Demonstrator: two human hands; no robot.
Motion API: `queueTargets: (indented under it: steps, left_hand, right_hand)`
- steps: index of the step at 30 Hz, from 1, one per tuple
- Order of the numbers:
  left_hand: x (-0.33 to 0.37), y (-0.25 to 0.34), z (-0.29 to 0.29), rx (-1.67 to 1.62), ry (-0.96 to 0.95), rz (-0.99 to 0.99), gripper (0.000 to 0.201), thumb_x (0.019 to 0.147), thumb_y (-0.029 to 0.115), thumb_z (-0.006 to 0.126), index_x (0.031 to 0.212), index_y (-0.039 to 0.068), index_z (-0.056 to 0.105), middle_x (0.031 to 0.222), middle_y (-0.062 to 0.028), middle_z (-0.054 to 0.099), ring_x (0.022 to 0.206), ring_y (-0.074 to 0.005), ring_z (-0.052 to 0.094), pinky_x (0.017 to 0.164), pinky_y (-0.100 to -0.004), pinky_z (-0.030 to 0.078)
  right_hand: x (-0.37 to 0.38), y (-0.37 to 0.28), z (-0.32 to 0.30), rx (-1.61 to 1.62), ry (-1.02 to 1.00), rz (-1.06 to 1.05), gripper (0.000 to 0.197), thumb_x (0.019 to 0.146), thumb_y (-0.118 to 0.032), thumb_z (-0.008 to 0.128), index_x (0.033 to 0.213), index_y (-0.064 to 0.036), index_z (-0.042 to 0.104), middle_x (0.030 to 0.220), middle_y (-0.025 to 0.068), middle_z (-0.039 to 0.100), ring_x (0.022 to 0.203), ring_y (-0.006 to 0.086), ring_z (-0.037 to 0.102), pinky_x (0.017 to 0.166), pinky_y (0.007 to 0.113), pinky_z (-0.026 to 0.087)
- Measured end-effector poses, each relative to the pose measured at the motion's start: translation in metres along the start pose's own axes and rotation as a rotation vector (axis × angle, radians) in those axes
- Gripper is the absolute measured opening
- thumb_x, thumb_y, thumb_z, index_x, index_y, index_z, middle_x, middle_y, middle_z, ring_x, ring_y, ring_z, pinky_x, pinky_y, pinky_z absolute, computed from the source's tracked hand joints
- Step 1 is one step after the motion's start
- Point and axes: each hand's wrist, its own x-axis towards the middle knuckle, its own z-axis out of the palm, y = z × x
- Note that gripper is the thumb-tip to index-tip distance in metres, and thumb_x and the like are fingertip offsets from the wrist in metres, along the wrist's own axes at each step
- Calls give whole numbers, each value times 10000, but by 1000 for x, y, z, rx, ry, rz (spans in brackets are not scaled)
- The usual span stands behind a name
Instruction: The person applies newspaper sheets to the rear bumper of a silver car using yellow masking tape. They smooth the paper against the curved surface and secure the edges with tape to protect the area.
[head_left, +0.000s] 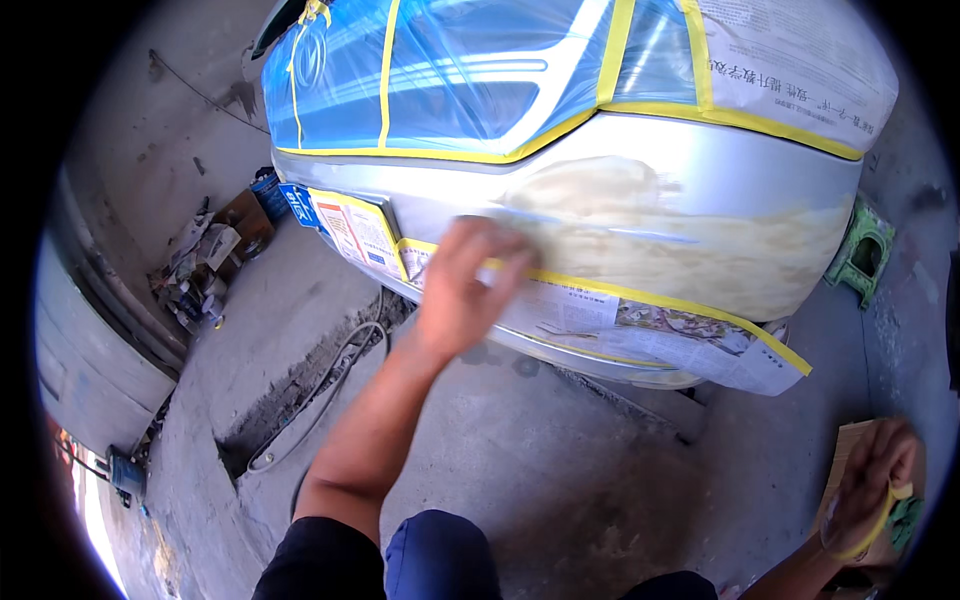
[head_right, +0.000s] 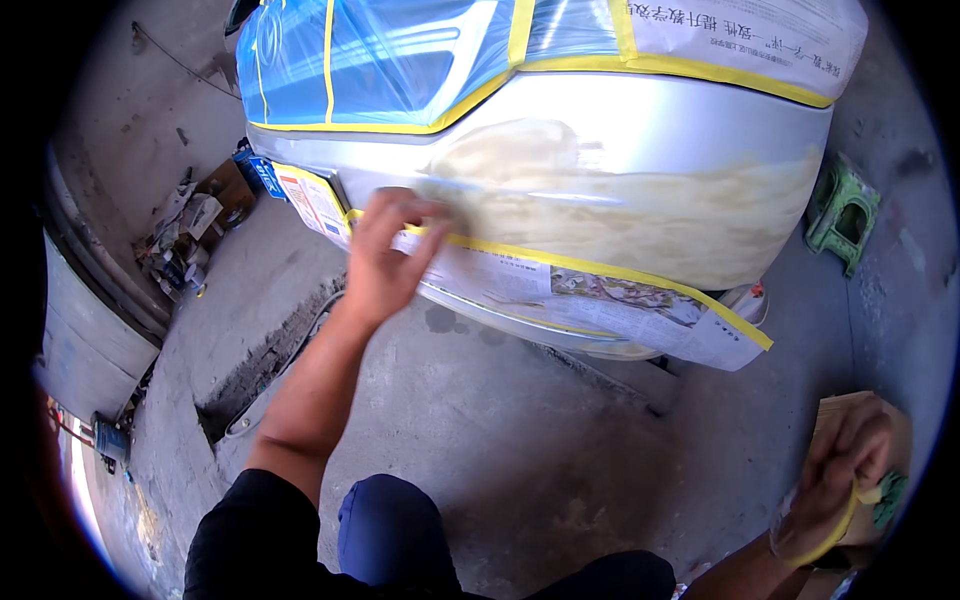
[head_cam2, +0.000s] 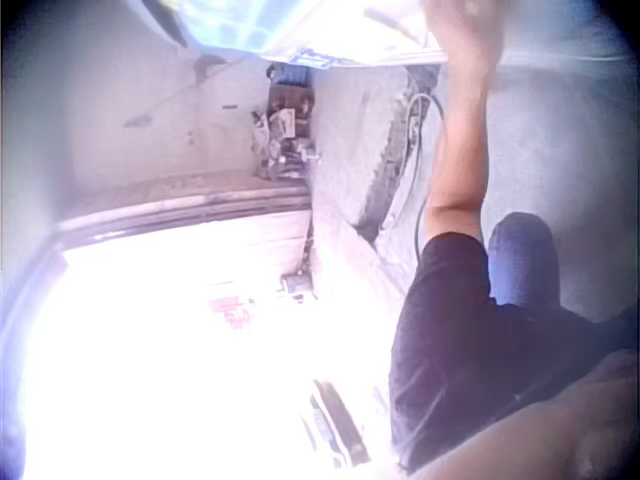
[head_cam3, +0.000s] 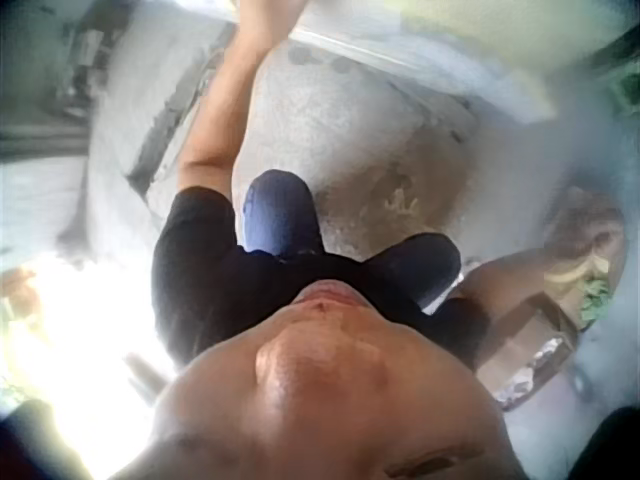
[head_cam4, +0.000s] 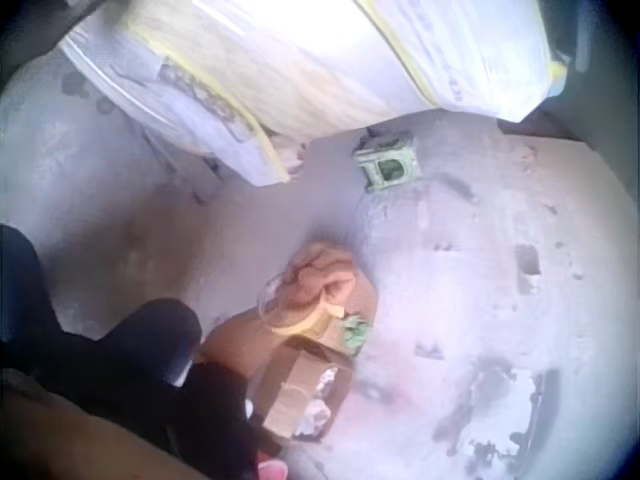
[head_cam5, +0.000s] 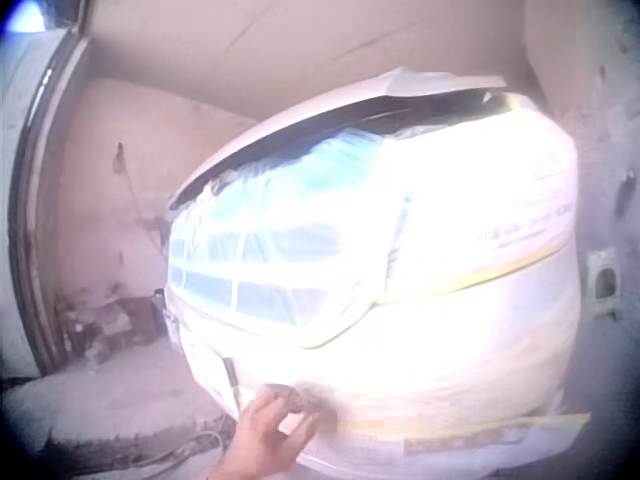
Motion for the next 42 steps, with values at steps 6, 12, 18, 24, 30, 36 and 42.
queueTargets:
  steps: [6, 12, 18, 24, 30, 36, 42]
  left_hand:
    - [-46, -108, -92, 363, -55, -448, 238, 822, 128, 743, 1039, 37, 707, 975, -114, 591, 818, -240, 606, 723, -363, 515]
    - [-28, -96, -44, 588, -174, -310, 242, 822, 136, 714, 1050, 58, 697, 1016, -145, 623, 927, -352, 627, 830, -423, 511]
    - [-40, -118, -83, 843, -327, -373, 170, 880, 150, 631, 1033, 82, 660, 997, -127, 628, 899, -362, 643, 751, -459, 521]
    - [-31, -113, -62, 782, -408, -418, 107, 894, 141, 613, 982, 81, 606, 989, -121, 617, 899, -369, 638, 742, -473, 515]
    - [-30, -115, -65, 766, -419, -452, 110, 887, 138, 607, 984, 89, 589, 989, -132, 615, 888, -377, 632, 727, -483, 511]
    - [-40, -89, -65, 796, -211, -75, 364, 780, 78, 698, 1134, 88, 614, 1096, -133, 579, 1044, -350, 565, 874, -466, 470]
    - [-13, -15, -17, 244, -352, 279, 599, 672, 21, 744, 1249, 106, 607, 1178, -124, 550, 1111, -350, 521, 976, -442, 423]
  right_hand:
    - [5, 4, 96, -226, 35, 227, 294, 987, -299, 564, 866, -32, 540, 852, 67, 562, 595, 81, 460, 545, 238, 365]
    - [38, 5, 107, -524, -205, -91, 281, 987, -252, 581, 1091, 6, 619, 1056, 124, 604, 789, 182, 598, 648, 279, 480]
    - [53, 1, 155, -776, -494, -72, 319, 939, -167, 636, 1213, -28, 551, 1258, 162, 549, 1025, 388, 617, 783, 451, 532]
    - [54, 8, 146, -972, -486, -41, 209, 917, -115, 612, 1112, -58, 565, 1112, 126, 569, 902, 370, 644, 723, 480, 518]
    - [40, 11, 142, -1149, -541, -161, 239, 779, -53, 642, 1006, -79, 571, 954, 102, 558, 796, 329, 649, 623, 434, 521]
    - [-4, -9, 148, -1017, -549, -251, 193, 770, -46, 637, 956, -82, 601, 906, 72, 538, 764, 269, 644, 616, 391, 524]
    - [-28, -10, 136, -1026, -538, -254, 195, 761, -63, 657, 953, -79, 630, 1006, 93, 580, 760, 277, 643, 624, 397, 526]
